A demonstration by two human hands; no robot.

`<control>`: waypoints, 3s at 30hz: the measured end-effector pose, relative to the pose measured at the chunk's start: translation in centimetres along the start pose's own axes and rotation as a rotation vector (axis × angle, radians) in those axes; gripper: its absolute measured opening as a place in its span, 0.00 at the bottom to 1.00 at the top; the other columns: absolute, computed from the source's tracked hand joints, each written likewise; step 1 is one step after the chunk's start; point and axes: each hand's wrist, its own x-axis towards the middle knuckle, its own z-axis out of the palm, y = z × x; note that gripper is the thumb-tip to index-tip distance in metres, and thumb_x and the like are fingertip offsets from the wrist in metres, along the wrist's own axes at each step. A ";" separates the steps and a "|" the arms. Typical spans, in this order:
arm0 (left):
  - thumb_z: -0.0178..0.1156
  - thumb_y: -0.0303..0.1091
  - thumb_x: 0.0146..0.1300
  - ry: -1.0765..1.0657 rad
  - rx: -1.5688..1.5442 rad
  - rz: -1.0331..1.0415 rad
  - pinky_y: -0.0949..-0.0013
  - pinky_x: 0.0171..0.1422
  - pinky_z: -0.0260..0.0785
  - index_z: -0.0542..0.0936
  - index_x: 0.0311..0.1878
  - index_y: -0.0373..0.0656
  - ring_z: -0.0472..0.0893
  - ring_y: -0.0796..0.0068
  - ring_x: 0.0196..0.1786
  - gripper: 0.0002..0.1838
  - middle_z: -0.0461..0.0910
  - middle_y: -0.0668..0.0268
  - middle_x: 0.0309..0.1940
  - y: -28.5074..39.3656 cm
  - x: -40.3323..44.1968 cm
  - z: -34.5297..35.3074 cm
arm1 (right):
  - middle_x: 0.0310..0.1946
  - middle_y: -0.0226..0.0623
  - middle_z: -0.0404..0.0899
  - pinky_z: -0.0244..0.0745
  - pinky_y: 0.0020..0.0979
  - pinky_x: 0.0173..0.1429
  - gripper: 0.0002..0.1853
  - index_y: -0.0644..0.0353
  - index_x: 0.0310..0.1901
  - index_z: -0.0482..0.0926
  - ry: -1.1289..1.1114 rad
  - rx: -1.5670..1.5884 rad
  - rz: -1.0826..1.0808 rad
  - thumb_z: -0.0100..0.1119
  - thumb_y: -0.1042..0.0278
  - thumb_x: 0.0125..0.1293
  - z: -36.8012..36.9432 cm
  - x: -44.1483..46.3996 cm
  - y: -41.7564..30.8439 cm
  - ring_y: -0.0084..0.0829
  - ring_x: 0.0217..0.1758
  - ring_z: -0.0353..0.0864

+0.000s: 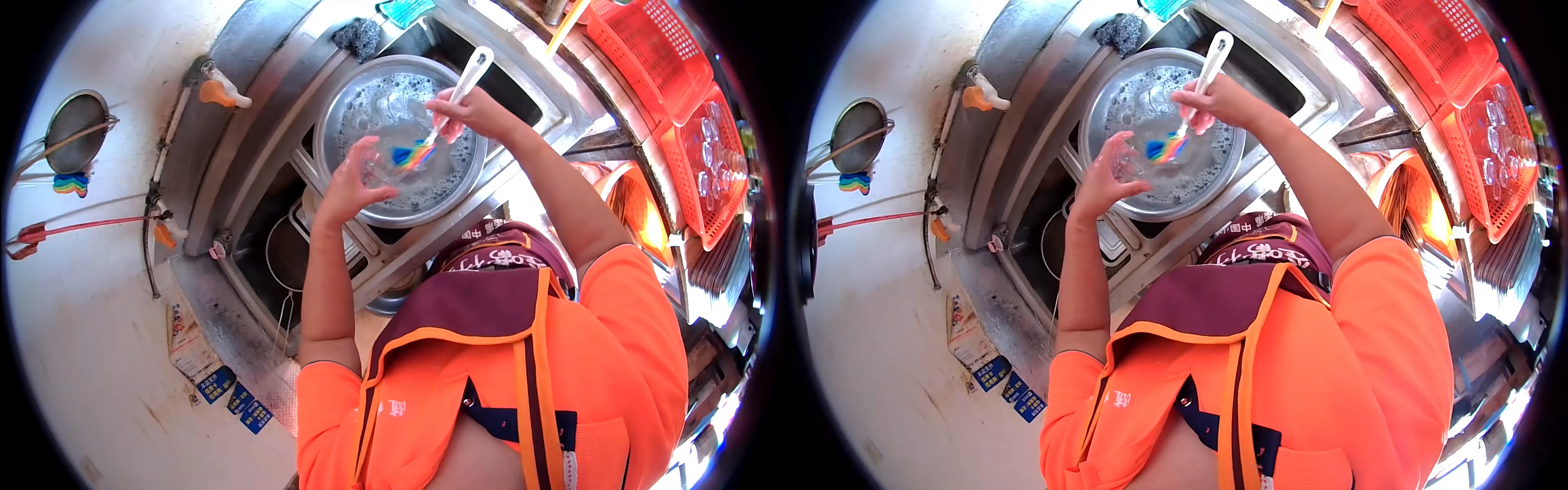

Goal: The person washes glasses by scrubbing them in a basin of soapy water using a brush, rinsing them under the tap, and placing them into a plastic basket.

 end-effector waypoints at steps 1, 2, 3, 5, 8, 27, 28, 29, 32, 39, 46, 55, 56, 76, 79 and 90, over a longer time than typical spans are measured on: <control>0.76 0.30 0.38 0.000 0.002 -0.001 0.66 0.47 0.72 0.63 0.64 0.46 0.76 0.69 0.47 0.46 0.74 0.64 0.47 -1.2 -0.5 0.2 | 0.20 0.34 0.79 0.73 0.21 0.26 0.18 0.63 0.28 0.78 -0.001 0.002 -0.001 0.54 0.56 0.67 0.1 0.0 1.3 0.22 0.20 0.79; 0.74 0.35 0.44 0.021 -0.299 -0.200 0.65 0.43 0.74 0.61 0.65 0.47 0.78 0.67 0.45 0.44 0.74 0.62 0.48 -2.3 -1.0 0.4 | 0.20 0.36 0.79 0.74 0.25 0.30 0.18 0.62 0.28 0.78 0.060 -0.104 -0.064 0.54 0.53 0.66 0.4 0.0 2.9 0.25 0.22 0.80; 0.71 0.40 0.49 0.042 -0.598 -0.399 0.64 0.40 0.75 0.60 0.66 0.48 0.79 0.65 0.42 0.42 0.73 0.60 0.49 -3.1 -1.4 0.7 | 0.19 0.37 0.78 0.74 0.29 0.34 0.19 0.60 0.28 0.78 0.122 -0.210 -0.127 0.55 0.51 0.65 0.7 0.0 4.5 0.29 0.23 0.80; 0.65 0.48 0.54 0.109 -0.816 -0.469 0.64 0.38 0.76 0.59 0.66 0.48 0.79 0.64 0.40 0.39 0.73 0.58 0.50 -4.3 -2.0 1.7 | 0.25 0.40 0.80 0.73 0.37 0.42 0.18 0.60 0.32 0.79 0.154 -0.578 -0.122 0.59 0.49 0.61 1.7 -0.4 6.6 0.45 0.35 0.79; 0.53 0.63 0.58 0.239 -1.099 -0.575 0.63 0.35 0.76 0.59 0.66 0.48 0.80 0.62 0.38 0.40 0.73 0.56 0.50 -4.2 -2.3 2.7 | 0.25 0.38 0.81 0.75 0.29 0.34 0.17 0.61 0.34 0.79 0.197 -0.283 -0.065 0.57 0.53 0.64 1.7 -0.5 6.5 0.31 0.29 0.82; 0.42 0.73 0.58 0.296 -1.582 -0.509 0.64 0.29 0.74 0.70 0.55 0.41 0.80 0.60 0.33 0.41 0.78 0.51 0.44 -2.4 -1.0 3.6 | 0.30 0.37 0.82 0.77 0.22 0.39 0.19 0.62 0.38 0.79 0.212 0.578 -0.010 0.50 0.52 0.69 2.0 -2.1 0.8 0.23 0.31 0.83; 0.42 0.73 0.58 0.288 -1.581 -0.510 0.64 0.29 0.74 0.70 0.55 0.41 0.80 0.60 0.33 0.41 0.78 0.51 0.44 -2.3 -0.8 3.6 | 0.30 0.37 0.82 0.77 0.22 0.39 0.18 0.62 0.38 0.79 0.167 0.585 -0.041 0.51 0.52 0.69 2.7 -1.6 0.4 0.23 0.31 0.83; 0.42 0.73 0.57 0.263 -1.577 -0.471 0.64 0.29 0.74 0.70 0.55 0.41 0.79 0.60 0.33 0.42 0.78 0.52 0.44 -2.1 -0.6 3.6 | 0.31 0.37 0.82 0.77 0.22 0.39 0.18 0.62 0.38 0.79 0.119 0.591 -0.072 0.52 0.53 0.68 3.2 -1.3 0.2 0.23 0.31 0.83; 0.42 0.73 0.57 0.299 -1.618 -0.481 0.64 0.29 0.74 0.70 0.55 0.41 0.79 0.61 0.33 0.42 0.77 0.53 0.44 -1.7 -0.4 3.3 | 0.30 0.37 0.82 0.78 0.21 0.38 0.17 0.62 0.38 0.79 0.142 0.544 -0.008 0.54 0.54 0.67 3.1 -2.3 1.8 0.23 0.31 0.83; 0.42 0.73 0.57 0.346 -1.572 -0.500 0.63 0.29 0.73 0.70 0.56 0.44 0.79 0.59 0.33 0.41 0.77 0.54 0.44 -2.9 -1.3 3.0 | 0.24 0.35 0.81 0.76 0.21 0.27 0.16 0.63 0.33 0.79 0.266 0.352 -0.021 0.54 0.57 0.68 1.7 -2.5 5.6 0.23 0.23 0.82; 0.40 0.70 0.61 0.447 -1.303 -0.469 0.58 0.31 0.76 0.67 0.58 0.44 0.80 0.57 0.33 0.38 0.75 0.52 0.48 -2.3 -0.6 3.1 | 0.30 0.36 0.81 0.76 0.23 0.37 0.18 0.63 0.40 0.78 0.155 0.585 -0.113 0.49 0.53 0.70 4.3 -1.0 -0.6 0.24 0.31 0.82; 0.40 0.59 0.66 0.547 -1.276 -0.416 0.56 0.35 0.77 0.65 0.60 0.50 0.80 0.58 0.35 0.28 0.76 0.52 0.47 -2.2 -1.2 3.3 | 0.21 0.33 0.79 0.69 0.23 0.29 0.15 0.64 0.31 0.79 0.222 -0.136 -0.051 0.55 0.59 0.66 2.6 -3.6 7.6 0.21 0.23 0.78; 0.41 0.59 0.66 0.544 -1.245 -0.437 0.56 0.37 0.77 0.64 0.61 0.50 0.80 0.59 0.36 0.28 0.75 0.52 0.47 -2.2 -1.3 3.4 | 0.19 0.33 0.78 0.67 0.25 0.29 0.14 0.64 0.31 0.79 0.208 -0.264 -0.086 0.56 0.59 0.64 2.8 -3.5 7.5 0.21 0.21 0.76; 0.33 0.77 0.58 0.689 -1.179 -0.386 0.71 0.37 0.71 0.65 0.61 0.42 0.76 0.75 0.31 0.46 0.77 0.61 0.35 -2.6 -2.0 5.2 | 0.27 0.41 0.81 0.78 0.23 0.36 0.15 0.66 0.37 0.78 0.172 0.191 -0.090 0.50 0.60 0.69 4.6 -3.8 -2.5 0.26 0.28 0.82; 0.33 0.77 0.58 0.688 -1.126 -0.342 0.71 0.35 0.70 0.67 0.59 0.43 0.75 0.76 0.30 0.45 0.77 0.63 0.35 -3.7 -1.3 5.5 | 0.29 0.41 0.82 0.75 0.21 0.36 0.14 0.66 0.39 0.78 0.142 0.181 -0.175 0.51 0.61 0.69 7.1 -2.8 -6.3 0.26 0.31 0.83; 0.56 0.70 0.52 0.490 -1.544 -0.424 0.58 0.46 0.73 0.69 0.54 0.46 0.77 0.64 0.40 0.39 0.74 0.63 0.37 -3.3 -3.0 4.6 | 0.27 0.39 0.82 0.78 0.21 0.33 0.16 0.64 0.38 0.78 0.181 0.175 0.047 0.52 0.57 0.69 3.4 -3.8 2.6 0.26 0.27 0.83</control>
